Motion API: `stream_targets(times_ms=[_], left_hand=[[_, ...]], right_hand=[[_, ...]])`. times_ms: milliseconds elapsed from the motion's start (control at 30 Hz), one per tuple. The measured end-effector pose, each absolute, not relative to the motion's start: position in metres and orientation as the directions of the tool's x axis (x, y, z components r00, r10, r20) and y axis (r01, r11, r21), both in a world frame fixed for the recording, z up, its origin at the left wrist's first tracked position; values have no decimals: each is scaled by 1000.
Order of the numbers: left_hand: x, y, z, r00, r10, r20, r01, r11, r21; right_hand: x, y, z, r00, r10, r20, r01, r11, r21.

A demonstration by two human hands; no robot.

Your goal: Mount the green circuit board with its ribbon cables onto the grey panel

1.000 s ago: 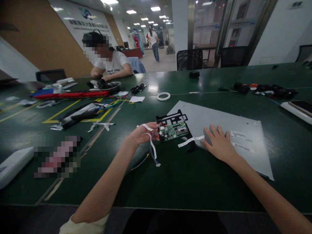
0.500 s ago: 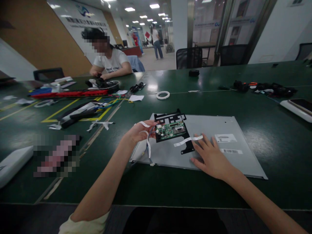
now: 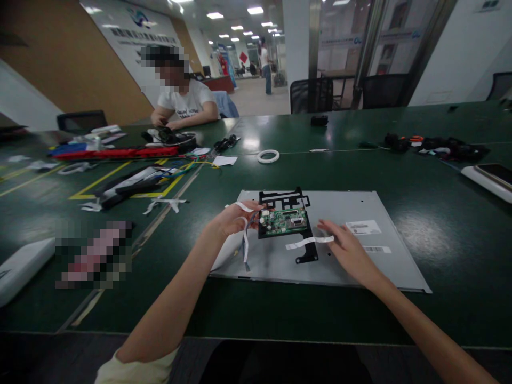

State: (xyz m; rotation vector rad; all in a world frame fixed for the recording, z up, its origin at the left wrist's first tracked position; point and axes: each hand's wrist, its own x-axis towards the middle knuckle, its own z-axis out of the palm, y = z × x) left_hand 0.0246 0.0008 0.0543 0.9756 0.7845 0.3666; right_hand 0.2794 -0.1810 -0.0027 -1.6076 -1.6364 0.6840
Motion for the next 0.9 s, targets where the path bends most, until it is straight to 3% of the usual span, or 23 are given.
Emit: stream_targets(times_ms=[100,233,400,733,900], left_hand=[[28,-2,51,681,591,-432,93,516,852],[32,-6,46,687,582,-436,127,494,860],[35,-10,41,705,539,-461,178,494,851],[39,-11,41,696,566,-442,178,460,870],[40,-9,46,712,605,-357,118,398,910]], right_hand=[[284,-170,14,160,987,1,273,-43,-961],[282,-148,36,87,979,-182,95,-190,-977],[274,-125,36,-28,978,-208,3,-208,-978],[289,-127,21,125,968,-216,-16,-216,-976],[291,-127,22,173,967,-187,12,-192,-981]])
